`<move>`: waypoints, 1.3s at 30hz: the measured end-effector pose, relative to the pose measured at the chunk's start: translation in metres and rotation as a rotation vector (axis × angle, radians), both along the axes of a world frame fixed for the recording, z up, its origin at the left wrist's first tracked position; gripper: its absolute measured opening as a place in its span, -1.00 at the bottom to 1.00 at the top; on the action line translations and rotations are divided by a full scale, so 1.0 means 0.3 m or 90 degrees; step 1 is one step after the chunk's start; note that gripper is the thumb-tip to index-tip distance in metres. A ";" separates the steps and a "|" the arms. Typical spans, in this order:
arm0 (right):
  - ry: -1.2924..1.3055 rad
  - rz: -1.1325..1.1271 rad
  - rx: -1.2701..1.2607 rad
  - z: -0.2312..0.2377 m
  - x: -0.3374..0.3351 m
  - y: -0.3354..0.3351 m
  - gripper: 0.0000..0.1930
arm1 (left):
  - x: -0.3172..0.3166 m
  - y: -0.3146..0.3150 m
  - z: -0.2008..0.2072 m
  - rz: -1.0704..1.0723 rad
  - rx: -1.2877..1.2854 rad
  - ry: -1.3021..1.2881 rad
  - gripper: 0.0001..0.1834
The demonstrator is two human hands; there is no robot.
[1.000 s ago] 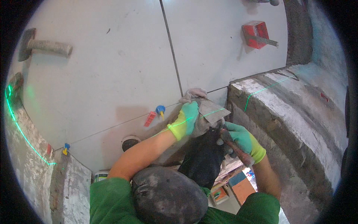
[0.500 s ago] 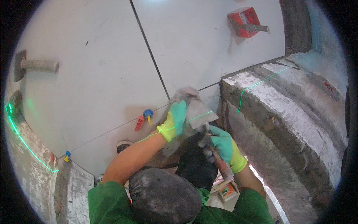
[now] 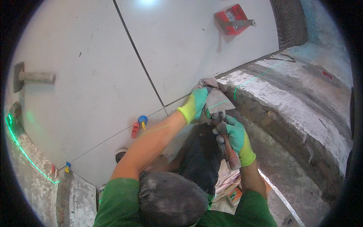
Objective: The person kneels on the floor and uses a trowel to apply adhesive between floor tiles. They then use a cloth to wipe the tile surface and a power sander to smooth the grout lines. Finally, they place tile spacers between the tiles to maintain consistent gaps.
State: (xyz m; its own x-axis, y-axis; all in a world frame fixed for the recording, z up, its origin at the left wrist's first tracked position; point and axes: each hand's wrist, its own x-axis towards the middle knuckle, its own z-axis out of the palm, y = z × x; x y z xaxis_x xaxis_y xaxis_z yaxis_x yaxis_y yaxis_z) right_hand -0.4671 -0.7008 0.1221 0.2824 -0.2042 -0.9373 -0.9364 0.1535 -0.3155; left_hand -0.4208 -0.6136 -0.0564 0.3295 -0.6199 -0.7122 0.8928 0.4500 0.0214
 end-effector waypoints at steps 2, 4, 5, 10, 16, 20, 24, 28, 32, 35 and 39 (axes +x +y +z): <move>-0.038 -0.012 -0.036 -0.027 -0.026 0.009 -0.67 | 0.022 -0.003 -0.001 -0.035 -0.021 0.026 -0.67; -0.039 -0.013 -0.086 -0.057 -0.079 0.054 -0.69 | 0.019 0.015 -0.015 -0.057 -0.075 0.051 -0.66; -0.059 -0.015 -0.087 -0.071 -0.104 0.078 -0.69 | 0.010 0.020 -0.024 -0.059 -0.079 -0.004 -0.65; -0.154 0.022 -0.198 -0.111 -0.193 0.192 -0.71 | -0.031 0.038 -0.080 -0.061 -0.114 -0.088 -0.62; -0.225 0.079 -0.350 -0.062 -0.282 0.318 -0.68 | -0.048 0.082 0.011 -0.032 -0.288 -0.199 -0.63; -0.301 0.060 -0.383 0.030 -0.325 0.344 -0.64 | 0.013 0.139 0.152 -0.096 -0.034 -0.554 -0.74; -0.375 0.252 -0.512 0.103 -0.336 0.385 -0.65 | 0.028 0.344 0.215 -0.054 0.344 -1.191 -0.86; -0.620 0.250 -0.354 0.138 -0.290 0.498 -0.59 | -0.037 0.696 0.294 0.152 0.516 -1.279 -0.83; -0.783 0.379 -0.209 0.172 -0.180 0.655 -0.38 | -0.055 1.073 0.527 0.279 0.604 -0.888 -0.55; -0.664 0.258 0.039 0.186 -0.142 0.793 -0.35 | -0.019 1.361 0.737 0.060 0.855 -1.007 -0.49; -0.559 0.294 0.097 0.133 -0.194 0.832 -0.46 | -0.022 1.465 0.726 0.280 0.810 -0.882 -0.52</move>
State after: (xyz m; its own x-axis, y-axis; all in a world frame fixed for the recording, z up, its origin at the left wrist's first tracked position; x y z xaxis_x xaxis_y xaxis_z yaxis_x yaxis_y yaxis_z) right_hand -0.5254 -0.4511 0.1620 0.9079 0.2049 -0.3658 -0.3593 -0.0696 -0.9306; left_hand -0.4273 -0.1743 0.1612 0.9386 0.2437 0.2444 -0.1845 -0.2439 0.9521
